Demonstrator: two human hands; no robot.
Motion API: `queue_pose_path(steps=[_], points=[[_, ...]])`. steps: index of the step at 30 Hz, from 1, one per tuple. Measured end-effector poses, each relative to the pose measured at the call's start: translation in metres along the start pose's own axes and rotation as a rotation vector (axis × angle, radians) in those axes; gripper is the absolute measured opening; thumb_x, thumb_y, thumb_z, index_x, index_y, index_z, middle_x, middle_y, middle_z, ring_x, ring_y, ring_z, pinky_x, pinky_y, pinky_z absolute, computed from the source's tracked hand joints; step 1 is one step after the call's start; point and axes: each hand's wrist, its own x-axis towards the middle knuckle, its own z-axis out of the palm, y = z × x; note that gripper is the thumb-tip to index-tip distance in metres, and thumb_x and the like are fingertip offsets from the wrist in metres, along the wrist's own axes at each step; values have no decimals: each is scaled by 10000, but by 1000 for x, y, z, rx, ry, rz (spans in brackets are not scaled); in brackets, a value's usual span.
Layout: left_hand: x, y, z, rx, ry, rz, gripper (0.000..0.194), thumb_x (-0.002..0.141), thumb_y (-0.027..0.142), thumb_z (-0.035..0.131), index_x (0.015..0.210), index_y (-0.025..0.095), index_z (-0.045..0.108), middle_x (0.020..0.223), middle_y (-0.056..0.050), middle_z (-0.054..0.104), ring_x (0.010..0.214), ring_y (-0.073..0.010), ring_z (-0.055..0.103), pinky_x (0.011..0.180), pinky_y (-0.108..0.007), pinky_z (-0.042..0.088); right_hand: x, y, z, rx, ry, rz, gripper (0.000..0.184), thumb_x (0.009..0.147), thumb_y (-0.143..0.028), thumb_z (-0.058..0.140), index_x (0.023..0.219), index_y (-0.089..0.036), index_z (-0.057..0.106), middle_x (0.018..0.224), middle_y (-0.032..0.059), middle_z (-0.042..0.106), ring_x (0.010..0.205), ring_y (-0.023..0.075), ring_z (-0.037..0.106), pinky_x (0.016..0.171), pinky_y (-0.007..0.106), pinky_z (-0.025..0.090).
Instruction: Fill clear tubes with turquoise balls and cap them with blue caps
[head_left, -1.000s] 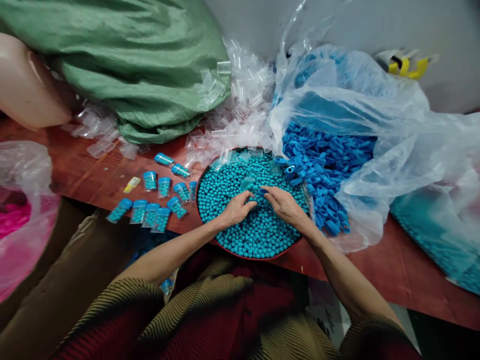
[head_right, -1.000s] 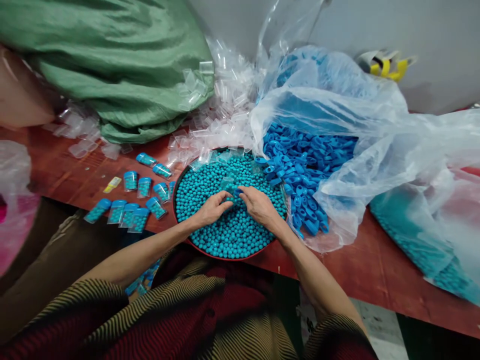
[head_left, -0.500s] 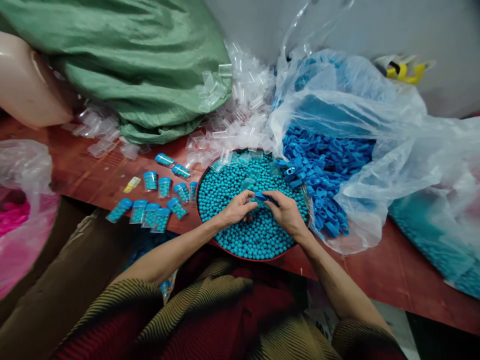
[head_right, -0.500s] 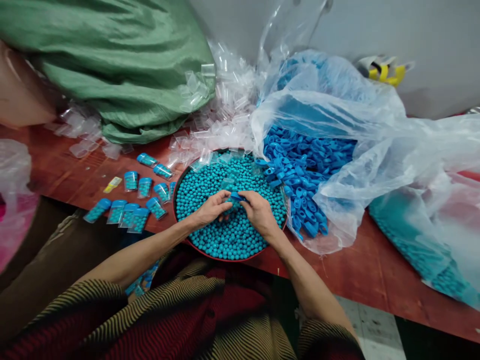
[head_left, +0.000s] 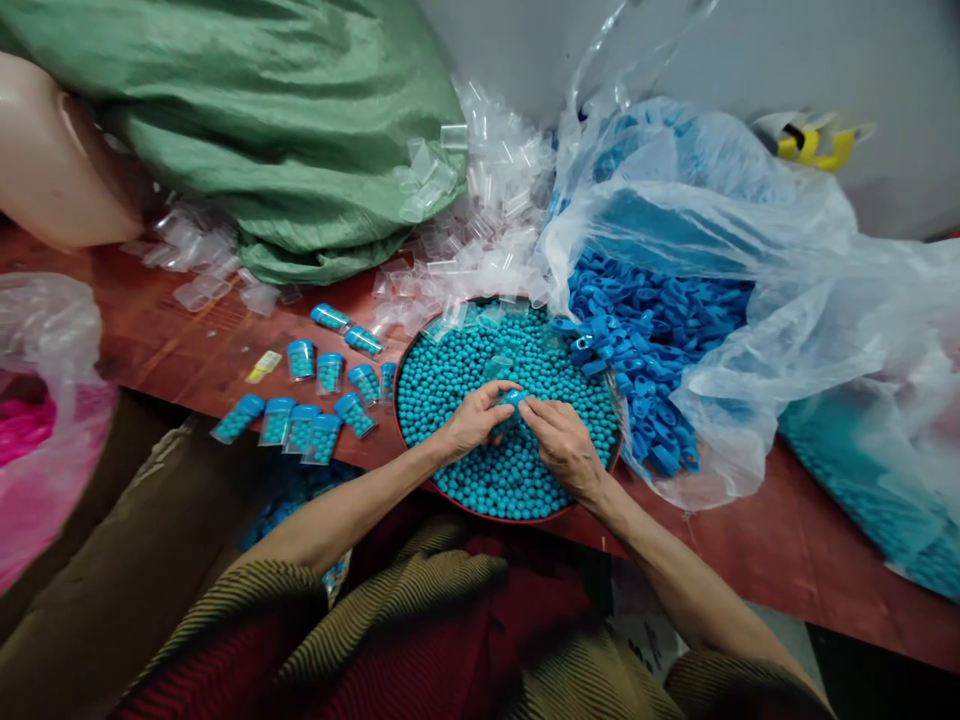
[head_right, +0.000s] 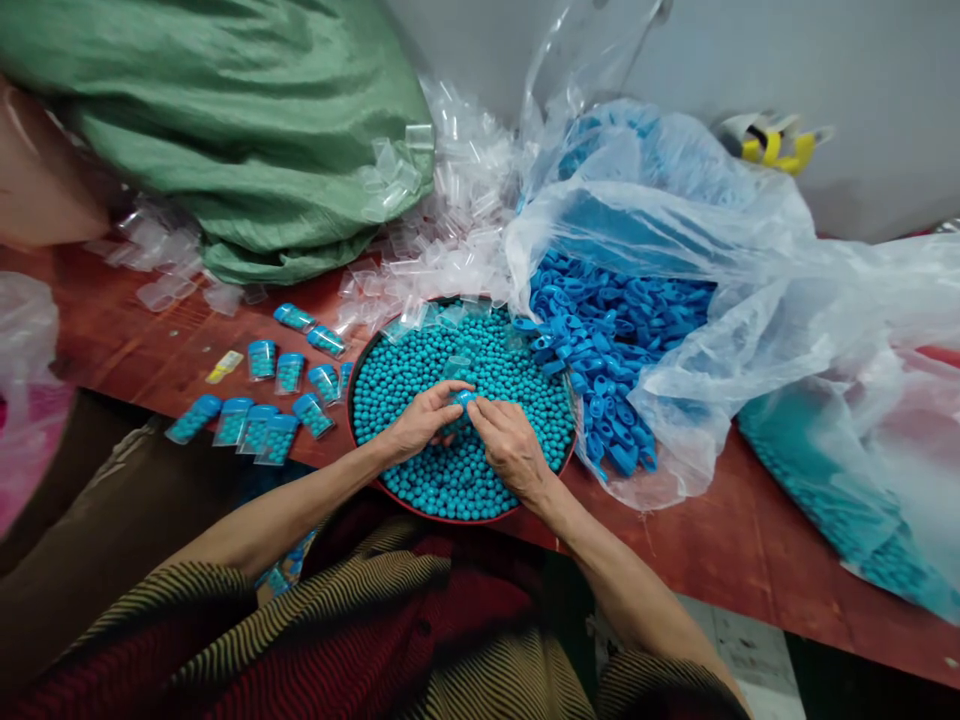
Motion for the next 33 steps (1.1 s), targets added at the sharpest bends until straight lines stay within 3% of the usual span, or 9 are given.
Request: queue_pose_path(steps=[6, 10, 14, 21, 27, 33], points=[[-1, 2, -2, 44, -20, -18, 567, 772, 353, 609, 1281, 169, 440, 753, 30, 524, 410, -27, 447, 357, -164, 294, -2, 1, 1, 54, 90, 31, 322, 916, -156, 410, 1073, -226, 682, 1013, 90, 707, 896, 189, 632, 757, 348, 514], [-1, 3, -1, 33, -21, -30, 484, 760, 349, 623, 1189, 151, 513, 708, 48, 492, 415, -11, 402, 377, -154, 318, -5, 2, 3, 110, 96, 28, 300, 905, -157, 437, 1036, -214, 701, 1024, 110, 710, 894, 199, 643, 758, 368, 521], [-1, 3, 0, 39, -21, -8, 471, 768, 340, 620, 1193, 166, 512, 679, 61, 473, 414, -17, 415, 372, -151, 308, -5, 3, 0, 251, 101, 120, 269, 897, -183, 478, 1015, -257, 708, 1026, 77, 714, 920, 181, 654, 783, 360, 544], [2, 1, -4, -7, -152, -44, 585, 775, 357, 618, 1313, 190, 459, 682, 48, 518, 429, -30, 458, 366, -151, 259, -6, 0, -8, 320, 140, 205, 248, 878, -190, 514, 970, -274, 728, 1015, 59, 723, 918, 193, 662, 806, 388, 545], [0, -1, 1, 119, -78, 26, 660, 683, 202, 679, 1309, 194, 469, 653, 72, 514, 443, -26, 419, 425, -160, 349, 1, -4, -10, 437, 151, 312, 191, 859, -226, 560, 942, -280, 724, 934, 32, 736, 853, 179, 673, 782, 354, 548], [0, -1, 2, 76, -59, -14, 642, 687, 182, 644, 1307, 179, 475, 569, 87, 484, 396, -24, 395, 384, -151, 300, 3, -7, -8, 447, 166, 299, 183, 851, -212, 566, 917, -268, 727, 923, 39, 736, 853, 181, 667, 781, 351, 545]])
